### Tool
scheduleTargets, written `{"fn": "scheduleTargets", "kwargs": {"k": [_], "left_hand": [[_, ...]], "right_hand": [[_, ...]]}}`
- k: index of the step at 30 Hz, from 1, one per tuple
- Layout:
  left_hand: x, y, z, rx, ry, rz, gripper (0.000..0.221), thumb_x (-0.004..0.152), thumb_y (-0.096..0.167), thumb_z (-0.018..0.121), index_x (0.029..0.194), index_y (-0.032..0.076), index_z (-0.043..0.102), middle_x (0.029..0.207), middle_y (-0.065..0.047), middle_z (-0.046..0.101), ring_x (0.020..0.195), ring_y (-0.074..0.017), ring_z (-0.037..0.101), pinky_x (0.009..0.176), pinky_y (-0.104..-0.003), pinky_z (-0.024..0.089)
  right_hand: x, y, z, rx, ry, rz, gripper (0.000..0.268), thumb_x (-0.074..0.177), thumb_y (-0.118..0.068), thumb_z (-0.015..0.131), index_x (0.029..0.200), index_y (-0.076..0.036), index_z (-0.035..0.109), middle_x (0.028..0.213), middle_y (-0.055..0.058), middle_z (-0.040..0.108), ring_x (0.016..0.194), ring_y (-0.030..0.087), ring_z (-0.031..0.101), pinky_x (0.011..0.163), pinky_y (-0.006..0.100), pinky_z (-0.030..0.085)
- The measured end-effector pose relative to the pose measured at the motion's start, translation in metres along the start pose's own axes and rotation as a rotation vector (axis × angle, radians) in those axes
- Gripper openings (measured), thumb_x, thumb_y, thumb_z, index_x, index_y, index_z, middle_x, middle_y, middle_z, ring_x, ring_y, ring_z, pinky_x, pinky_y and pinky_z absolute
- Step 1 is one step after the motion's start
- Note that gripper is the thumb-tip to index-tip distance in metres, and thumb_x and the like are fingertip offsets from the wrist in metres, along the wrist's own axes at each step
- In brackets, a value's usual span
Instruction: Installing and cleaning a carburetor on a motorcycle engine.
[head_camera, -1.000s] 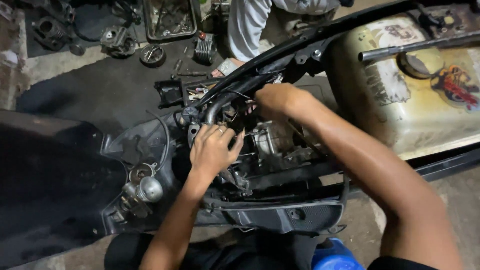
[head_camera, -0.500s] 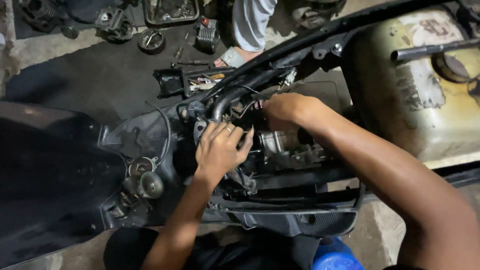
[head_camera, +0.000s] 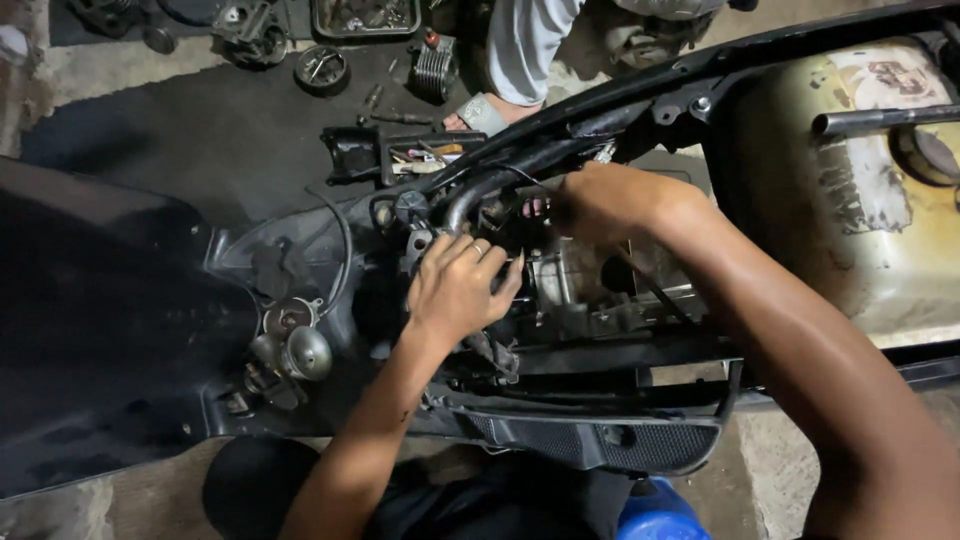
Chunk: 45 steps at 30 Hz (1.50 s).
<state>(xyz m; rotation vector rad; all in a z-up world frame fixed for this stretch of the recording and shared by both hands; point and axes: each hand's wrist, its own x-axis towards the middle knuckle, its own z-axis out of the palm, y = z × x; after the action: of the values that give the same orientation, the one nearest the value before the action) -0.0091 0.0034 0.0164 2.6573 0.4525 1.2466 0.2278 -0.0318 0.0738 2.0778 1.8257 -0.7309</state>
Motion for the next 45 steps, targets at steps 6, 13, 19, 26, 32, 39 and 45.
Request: {"fn": "scheduleTargets", "kwargs": {"k": [6,13,19,26,32,39,45], "left_hand": [[0.002,0.002,-0.006,-0.024,-0.043,-0.022,0.019,0.085,0.026,0.074,0.073,0.012,0.067,0.063,-0.005,0.058,0.067,-0.0253,0.064,0.068,-0.035,0.052],[0.002,0.002,-0.005,-0.030,-0.069,-0.004,0.017,0.083,0.025,0.075,0.073,0.012,0.069,0.063,-0.006,0.060,0.066,-0.0250,0.064,0.067,-0.036,0.051],[0.000,0.001,-0.003,-0.019,-0.056,-0.007,0.017,0.082,0.025,0.075,0.073,0.012,0.069,0.063,-0.005,0.058,0.066,-0.0265,0.063,0.067,-0.037,0.051],[0.003,0.001,-0.006,-0.016,-0.105,0.000,0.016,0.083,0.027,0.075,0.076,0.013,0.071,0.064,-0.006,0.060,0.068,-0.0270,0.065,0.068,-0.037,0.050],[0.021,0.010,-0.002,-0.038,-0.424,-0.010,0.016,0.088,0.025,0.068,0.080,0.012,0.075,0.072,-0.010,0.069,0.076,-0.0316,0.068,0.071,-0.042,0.049],[0.052,0.037,0.092,-0.033,-0.965,-0.017,0.025,0.083,0.028,0.070,0.082,0.005,0.080,0.075,-0.019,0.075,0.078,-0.0398,0.075,0.069,-0.048,0.058],[0.058,0.038,0.113,-0.052,-0.994,-0.011,0.026,0.084,0.029,0.070,0.085,0.005,0.079,0.078,-0.019,0.074,0.081,-0.0399,0.075,0.071,-0.049,0.058]], "right_hand": [[0.026,-0.010,0.060,-0.178,-0.029,-0.063,0.023,0.082,-0.022,0.065,0.086,-0.005,0.080,0.082,0.019,0.077,0.080,0.037,0.078,0.065,0.051,0.063],[-0.013,-0.026,0.025,-0.252,0.018,-0.120,0.029,0.088,-0.019,0.059,0.094,-0.001,0.081,0.092,0.022,0.079,0.090,0.038,0.077,0.072,0.043,0.063],[-0.005,-0.014,0.008,-0.184,0.007,-0.086,0.024,0.084,-0.027,0.068,0.092,-0.008,0.080,0.086,0.018,0.079,0.082,0.036,0.078,0.065,0.046,0.064],[-0.014,-0.023,0.000,-0.171,-0.106,0.030,0.028,0.083,-0.028,0.067,0.096,-0.008,0.082,0.094,0.015,0.080,0.093,0.035,0.078,0.072,0.048,0.064],[-0.023,-0.008,-0.036,-0.212,0.134,0.125,0.025,0.075,-0.029,0.067,0.085,-0.010,0.081,0.077,0.014,0.077,0.074,0.035,0.077,0.057,0.049,0.061],[-0.008,0.008,-0.031,-0.186,0.197,0.154,0.023,0.080,-0.022,0.068,0.089,-0.004,0.081,0.079,0.017,0.078,0.078,0.038,0.077,0.060,0.052,0.062],[0.006,0.015,-0.021,-0.152,0.246,0.128,0.021,0.080,-0.027,0.069,0.085,-0.010,0.080,0.077,0.014,0.076,0.079,0.037,0.077,0.061,0.053,0.062]]}}
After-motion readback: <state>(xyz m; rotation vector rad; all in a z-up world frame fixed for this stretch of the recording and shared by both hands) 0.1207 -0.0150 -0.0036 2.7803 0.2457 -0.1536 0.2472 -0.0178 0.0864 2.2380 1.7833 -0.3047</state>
